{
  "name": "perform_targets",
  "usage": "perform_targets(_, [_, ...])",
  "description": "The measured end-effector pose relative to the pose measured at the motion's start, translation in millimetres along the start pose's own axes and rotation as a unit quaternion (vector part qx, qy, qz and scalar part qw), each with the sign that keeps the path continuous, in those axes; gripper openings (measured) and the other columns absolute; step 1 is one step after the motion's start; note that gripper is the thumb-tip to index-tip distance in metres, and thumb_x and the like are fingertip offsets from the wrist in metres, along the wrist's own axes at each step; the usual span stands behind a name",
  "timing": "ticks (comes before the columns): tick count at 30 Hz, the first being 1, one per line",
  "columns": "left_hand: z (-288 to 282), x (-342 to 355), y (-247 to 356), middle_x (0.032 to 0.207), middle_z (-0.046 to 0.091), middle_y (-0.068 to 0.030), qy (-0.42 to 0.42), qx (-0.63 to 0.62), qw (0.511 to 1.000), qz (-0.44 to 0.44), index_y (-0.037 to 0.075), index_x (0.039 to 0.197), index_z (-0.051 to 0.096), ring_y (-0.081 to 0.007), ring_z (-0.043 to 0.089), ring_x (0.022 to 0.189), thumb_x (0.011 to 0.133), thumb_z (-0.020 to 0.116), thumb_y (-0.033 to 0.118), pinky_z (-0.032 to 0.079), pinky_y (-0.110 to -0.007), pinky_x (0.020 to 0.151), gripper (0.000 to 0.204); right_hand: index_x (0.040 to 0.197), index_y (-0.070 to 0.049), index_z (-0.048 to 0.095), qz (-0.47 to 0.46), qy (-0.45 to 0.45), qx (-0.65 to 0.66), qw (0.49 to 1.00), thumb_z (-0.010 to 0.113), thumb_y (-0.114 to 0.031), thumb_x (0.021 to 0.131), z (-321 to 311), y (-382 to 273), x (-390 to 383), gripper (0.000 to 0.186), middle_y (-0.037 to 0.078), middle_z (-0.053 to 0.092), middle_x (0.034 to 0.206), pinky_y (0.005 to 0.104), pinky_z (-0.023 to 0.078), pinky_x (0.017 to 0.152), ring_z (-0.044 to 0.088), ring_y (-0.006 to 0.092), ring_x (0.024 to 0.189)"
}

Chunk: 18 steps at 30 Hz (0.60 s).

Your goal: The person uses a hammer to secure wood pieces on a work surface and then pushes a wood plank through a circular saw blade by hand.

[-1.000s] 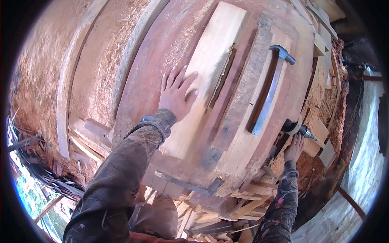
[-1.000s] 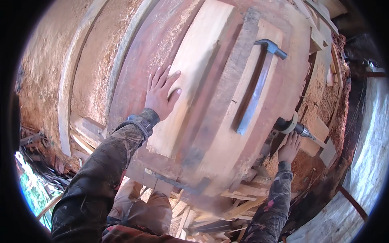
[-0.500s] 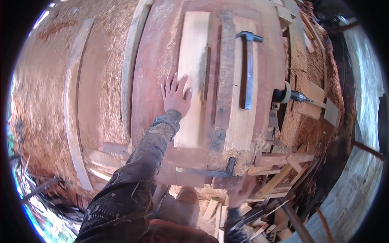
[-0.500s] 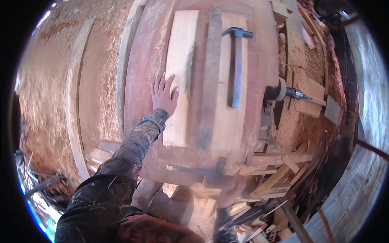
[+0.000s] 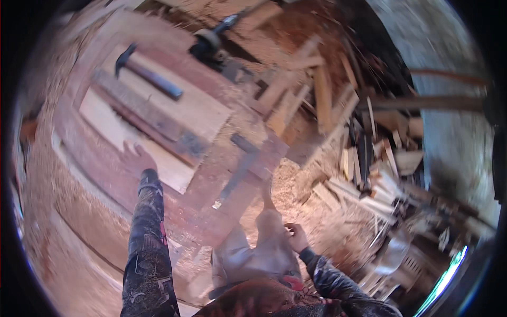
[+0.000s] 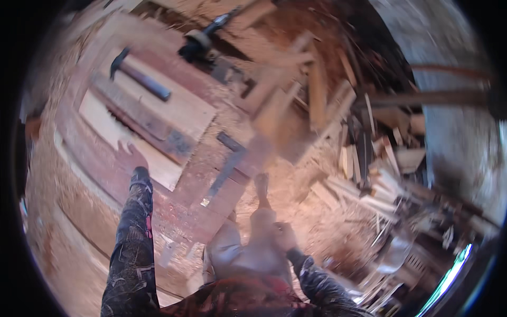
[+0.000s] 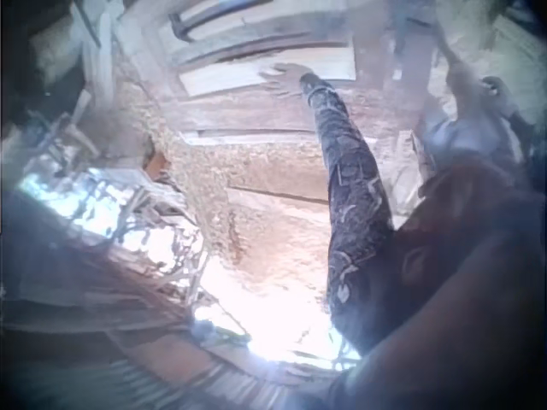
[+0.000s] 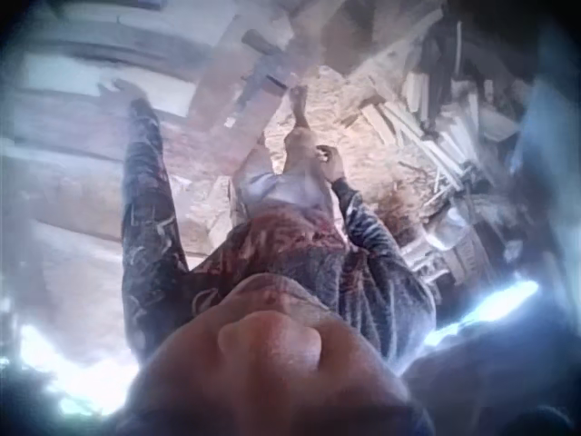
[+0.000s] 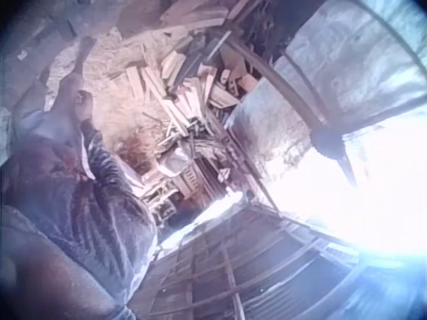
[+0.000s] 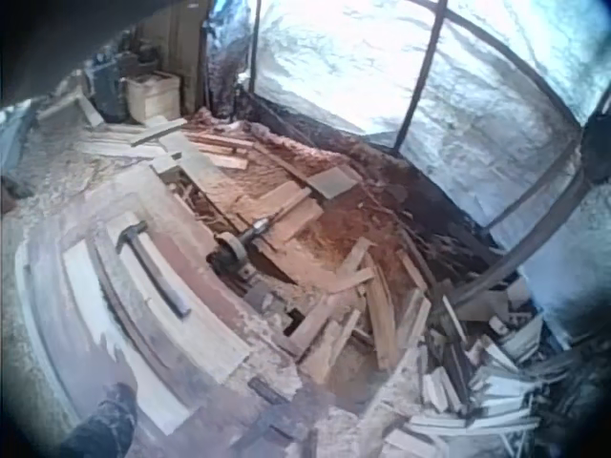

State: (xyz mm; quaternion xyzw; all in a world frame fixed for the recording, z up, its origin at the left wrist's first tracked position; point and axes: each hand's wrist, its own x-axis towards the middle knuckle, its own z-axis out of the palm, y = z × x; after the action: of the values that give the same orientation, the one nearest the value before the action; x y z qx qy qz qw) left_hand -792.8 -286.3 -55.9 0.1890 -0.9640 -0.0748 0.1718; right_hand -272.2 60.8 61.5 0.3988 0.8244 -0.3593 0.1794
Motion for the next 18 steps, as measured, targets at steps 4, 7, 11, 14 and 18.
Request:
perform_targets(4, [8, -16, 1, 0.148, 0.052, -0.0169, -0.029, -0.038, 0.999, 0.021, 0.021, 0.147, 0.053, -0.0363, 0.046, 0.138, 0.102, 0.047, 0.051, 0.033, -0.058, 0.114, 0.055, 0.112, -0.002, 0.071, 0.14, 0.053, 0.057, 0.987, 0.068, -0.024, 0.094, -31, 50, -71, 0.029, 0.017, 0.07, 0.109, 0.0373, 0.057, 0.081, 0.071, 0.0271, 0.094])
perform_targets(7, [12, -2, -15, 0.149, 0.051, -0.0175, -0.042, -0.039, 0.997, 0.058, 0.019, 0.148, 0.051, -0.0358, 0.045, 0.14, 0.103, 0.046, 0.051, 0.033, -0.057, 0.114, 0.056, 0.11, -0.006, 0.072, 0.186, 0.07, 0.121, 0.972, 0.071, -0.028, 0.091, -21, 111, -127, 0.03, 0.017, 0.072, 0.103, 0.0402, 0.057, 0.086, 0.072, 0.0292, 0.095])
perform_targets(11, [-15, 59, -42, 0.148, 0.051, -0.0203, -0.167, -0.088, 0.975, 0.115, 0.011, 0.149, 0.048, -0.0381, 0.048, 0.136, 0.103, 0.049, 0.045, 0.039, -0.048, 0.113, 0.058, 0.111, -0.007, 0.073, 0.252, 0.046, 0.095, 0.962, 0.064, -0.042, 0.093, 12, 168, -179, 0.04, 0.02, 0.074, 0.107, 0.0451, 0.055, 0.088, 0.071, 0.0349, 0.102])
perform_targets(14, [-42, 0, -40, 0.141, 0.054, -0.0236, -0.142, -0.07, 0.969, 0.19, 0.001, 0.14, 0.053, -0.0401, 0.05, 0.131, 0.101, 0.056, 0.035, 0.041, -0.046, 0.111, 0.052, 0.105, -0.005, 0.074, 0.299, -0.061, 0.027, 0.952, 0.066, -0.04, 0.093, 24, 210, -218, 0.038, 0.018, 0.075, 0.098, 0.0408, 0.055, 0.085, 0.072, 0.0316, 0.095])
perform_targets(18, [-150, -119, 10, 0.123, 0.06, -0.0187, -0.199, -0.116, 0.932, 0.28, 0.002, 0.122, 0.062, -0.0362, 0.059, 0.112, 0.097, 0.062, 0.029, 0.046, -0.046, 0.1, 0.037, 0.106, -0.009, 0.075, 0.32, -0.099, 0.051, 0.941, 0.062, -0.041, 0.092, 27, 215, -207, 0.037, 0.02, 0.074, 0.099, 0.0431, 0.055, 0.087, 0.071, 0.0361, 0.099])
